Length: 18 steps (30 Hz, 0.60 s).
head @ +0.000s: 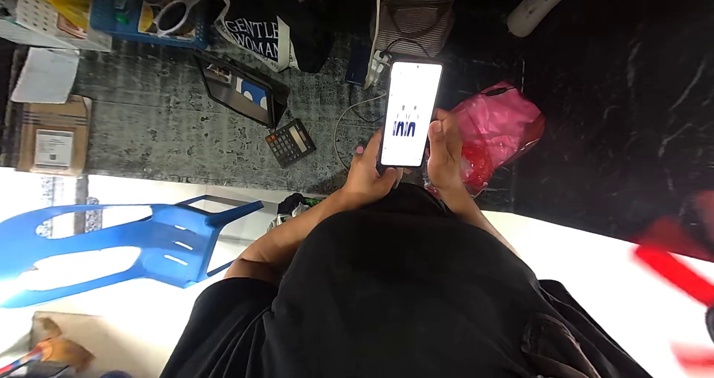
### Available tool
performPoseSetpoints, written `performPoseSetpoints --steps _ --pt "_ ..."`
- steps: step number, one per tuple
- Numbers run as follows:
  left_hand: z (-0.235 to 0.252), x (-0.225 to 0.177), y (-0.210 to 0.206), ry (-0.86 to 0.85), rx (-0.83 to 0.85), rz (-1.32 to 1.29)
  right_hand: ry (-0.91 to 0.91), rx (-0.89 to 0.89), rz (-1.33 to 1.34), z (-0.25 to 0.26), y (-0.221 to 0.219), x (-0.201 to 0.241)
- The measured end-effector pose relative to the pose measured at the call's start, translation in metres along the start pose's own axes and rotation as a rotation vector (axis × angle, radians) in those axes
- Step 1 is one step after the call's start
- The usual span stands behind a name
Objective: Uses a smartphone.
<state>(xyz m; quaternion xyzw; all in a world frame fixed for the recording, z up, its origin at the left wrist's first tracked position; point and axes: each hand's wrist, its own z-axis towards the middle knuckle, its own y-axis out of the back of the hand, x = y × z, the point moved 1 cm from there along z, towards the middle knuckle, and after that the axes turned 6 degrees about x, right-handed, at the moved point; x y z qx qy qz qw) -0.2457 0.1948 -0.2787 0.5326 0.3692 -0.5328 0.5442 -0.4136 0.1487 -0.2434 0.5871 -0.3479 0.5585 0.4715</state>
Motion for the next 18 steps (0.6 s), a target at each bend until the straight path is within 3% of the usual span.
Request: performPoseSetpoints --steps 18 --pt "-0.0018 0.0003 0.0 -0.005 -0.004 -0.016 -0.045 0.05 0.004 -0.01 0.0021 0.0013"
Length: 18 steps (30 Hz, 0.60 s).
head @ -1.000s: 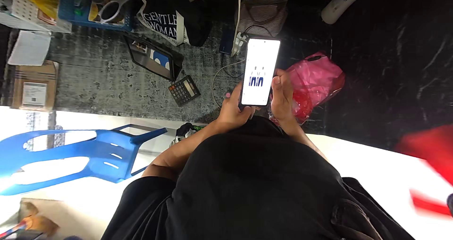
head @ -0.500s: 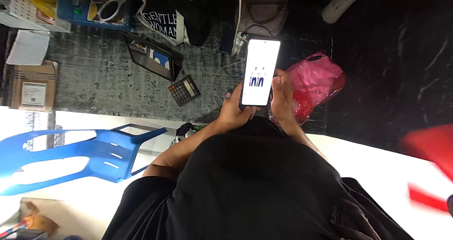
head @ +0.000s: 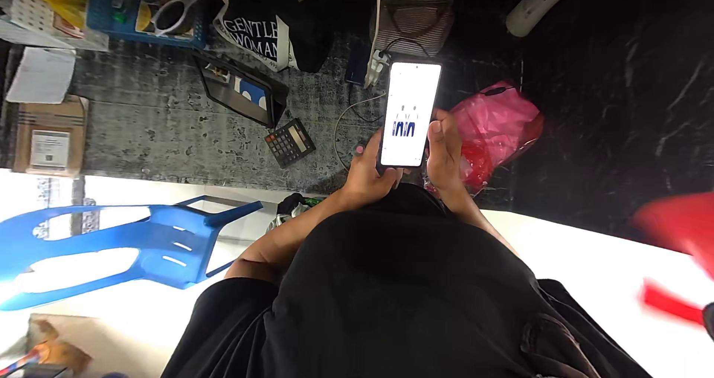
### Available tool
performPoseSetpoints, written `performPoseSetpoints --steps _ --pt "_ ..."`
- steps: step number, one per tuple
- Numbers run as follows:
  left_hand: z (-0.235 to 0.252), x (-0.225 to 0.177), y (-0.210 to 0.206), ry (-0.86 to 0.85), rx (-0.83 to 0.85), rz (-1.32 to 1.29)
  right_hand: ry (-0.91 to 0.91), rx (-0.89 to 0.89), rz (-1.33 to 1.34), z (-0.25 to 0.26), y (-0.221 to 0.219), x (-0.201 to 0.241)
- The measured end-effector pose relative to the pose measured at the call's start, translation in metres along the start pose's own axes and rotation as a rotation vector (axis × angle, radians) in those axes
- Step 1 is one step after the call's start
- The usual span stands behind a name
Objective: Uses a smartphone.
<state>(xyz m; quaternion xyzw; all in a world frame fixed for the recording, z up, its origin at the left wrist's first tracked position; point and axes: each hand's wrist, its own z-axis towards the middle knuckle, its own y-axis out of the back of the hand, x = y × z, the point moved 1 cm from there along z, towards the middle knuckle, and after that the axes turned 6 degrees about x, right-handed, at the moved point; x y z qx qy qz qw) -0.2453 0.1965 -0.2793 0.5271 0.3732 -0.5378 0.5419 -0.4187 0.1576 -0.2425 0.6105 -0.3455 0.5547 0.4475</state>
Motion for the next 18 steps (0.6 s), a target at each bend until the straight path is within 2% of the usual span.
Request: performPoseSetpoints --steps 7,14,18 --pt "-0.0006 -0.0006 -0.0001 0.0 -0.007 -0.007 0.033 -0.057 0.001 0.0086 -0.0044 -0.0004" --pt "-0.0011 -0.0016 0.0011 0.009 0.011 -0.018 0.022 0.006 -0.007 -0.0007 -0.0007 0.0006" --pt "-0.0006 -0.0042 0.002 0.006 0.009 -0.013 0.063 -0.045 -0.004 0.0085 -0.0046 0.0004"
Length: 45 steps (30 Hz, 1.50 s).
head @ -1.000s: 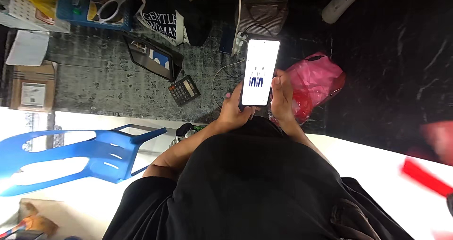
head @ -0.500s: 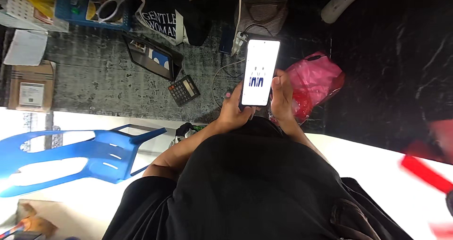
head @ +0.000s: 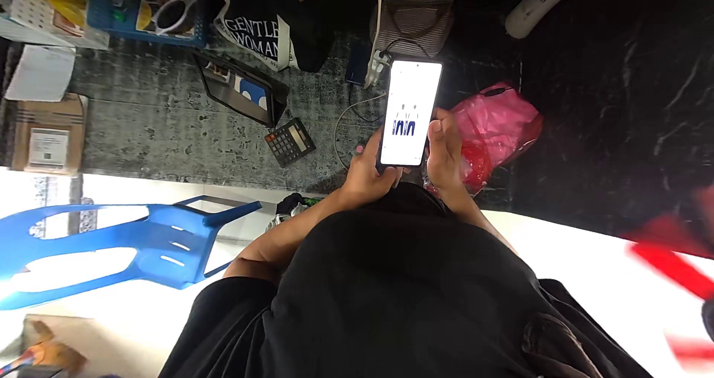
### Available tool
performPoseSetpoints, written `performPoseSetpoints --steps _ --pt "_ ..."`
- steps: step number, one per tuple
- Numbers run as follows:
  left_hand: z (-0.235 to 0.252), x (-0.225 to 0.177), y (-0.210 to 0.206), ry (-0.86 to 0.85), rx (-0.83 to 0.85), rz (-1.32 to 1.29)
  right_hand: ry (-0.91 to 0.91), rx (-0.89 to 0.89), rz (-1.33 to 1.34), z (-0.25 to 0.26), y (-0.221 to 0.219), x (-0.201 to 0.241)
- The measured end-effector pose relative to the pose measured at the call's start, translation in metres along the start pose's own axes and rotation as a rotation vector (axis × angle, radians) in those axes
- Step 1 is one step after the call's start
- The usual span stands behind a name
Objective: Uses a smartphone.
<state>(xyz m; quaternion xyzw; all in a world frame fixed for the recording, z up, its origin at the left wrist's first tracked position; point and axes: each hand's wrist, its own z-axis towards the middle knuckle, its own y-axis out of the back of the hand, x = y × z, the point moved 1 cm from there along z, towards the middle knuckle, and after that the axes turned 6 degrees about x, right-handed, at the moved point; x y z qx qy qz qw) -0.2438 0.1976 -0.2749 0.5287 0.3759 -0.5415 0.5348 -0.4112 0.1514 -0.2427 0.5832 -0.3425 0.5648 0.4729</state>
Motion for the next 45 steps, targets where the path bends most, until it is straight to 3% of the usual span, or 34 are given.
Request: performPoseSetpoints --steps 37,45 --pt "0.002 0.002 0.0 0.009 -0.008 0.017 -0.053 0.059 0.0 -0.007 0.005 0.002" --pt "0.003 0.002 -0.001 0.013 -0.013 0.0 -0.003 0.001 0.012 0.003 0.001 -0.001"
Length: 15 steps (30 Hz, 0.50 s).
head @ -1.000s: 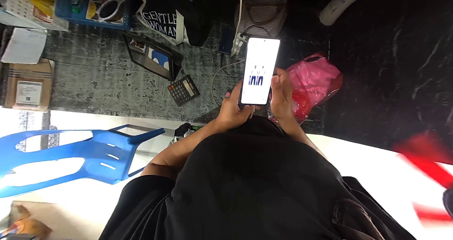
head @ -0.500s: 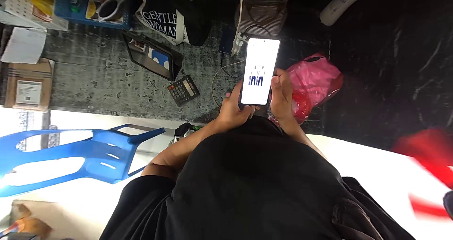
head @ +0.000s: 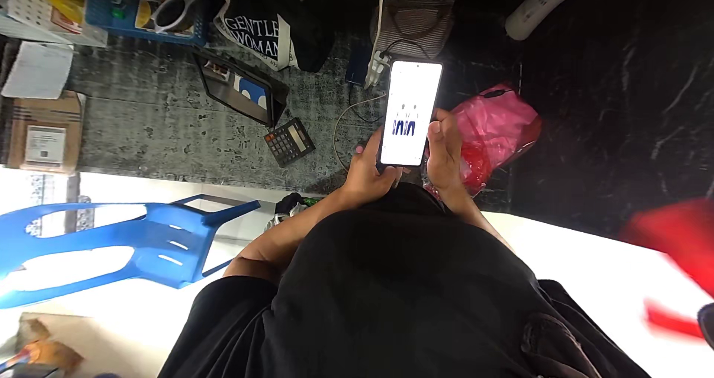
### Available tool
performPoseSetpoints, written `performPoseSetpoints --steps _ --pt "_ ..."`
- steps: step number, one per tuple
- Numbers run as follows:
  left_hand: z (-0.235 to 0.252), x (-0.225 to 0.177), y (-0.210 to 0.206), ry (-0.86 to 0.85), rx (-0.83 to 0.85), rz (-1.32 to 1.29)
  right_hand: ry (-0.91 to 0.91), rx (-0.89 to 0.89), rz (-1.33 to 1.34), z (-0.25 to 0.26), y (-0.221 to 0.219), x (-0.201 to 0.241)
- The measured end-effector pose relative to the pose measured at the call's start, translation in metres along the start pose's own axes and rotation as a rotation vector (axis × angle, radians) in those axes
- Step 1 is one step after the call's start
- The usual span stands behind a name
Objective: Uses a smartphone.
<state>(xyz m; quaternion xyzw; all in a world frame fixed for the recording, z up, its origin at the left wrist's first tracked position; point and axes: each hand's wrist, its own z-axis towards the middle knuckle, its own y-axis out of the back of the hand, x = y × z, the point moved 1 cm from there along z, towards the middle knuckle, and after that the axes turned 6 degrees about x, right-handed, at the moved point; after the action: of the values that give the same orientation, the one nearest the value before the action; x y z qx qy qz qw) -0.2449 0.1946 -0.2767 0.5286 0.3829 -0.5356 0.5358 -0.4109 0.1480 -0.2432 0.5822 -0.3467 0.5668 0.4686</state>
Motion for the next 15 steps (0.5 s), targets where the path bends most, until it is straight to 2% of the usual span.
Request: performPoseSetpoints --steps 4,7,12,15 --pt "-0.001 0.001 -0.001 -0.011 -0.004 0.003 -0.069 0.068 0.033 -0.01 0.005 0.003" --pt "-0.001 0.001 -0.002 -0.012 -0.01 0.003 -0.061 0.106 0.09 -0.013 0.006 0.004" --pt "-0.002 0.001 -0.002 0.004 -0.006 0.016 0.025 0.07 0.094 -0.003 0.001 -0.002" --pt "-0.002 0.002 -0.003 -0.006 -0.014 0.021 0.008 0.084 0.099 -0.007 0.003 0.0"
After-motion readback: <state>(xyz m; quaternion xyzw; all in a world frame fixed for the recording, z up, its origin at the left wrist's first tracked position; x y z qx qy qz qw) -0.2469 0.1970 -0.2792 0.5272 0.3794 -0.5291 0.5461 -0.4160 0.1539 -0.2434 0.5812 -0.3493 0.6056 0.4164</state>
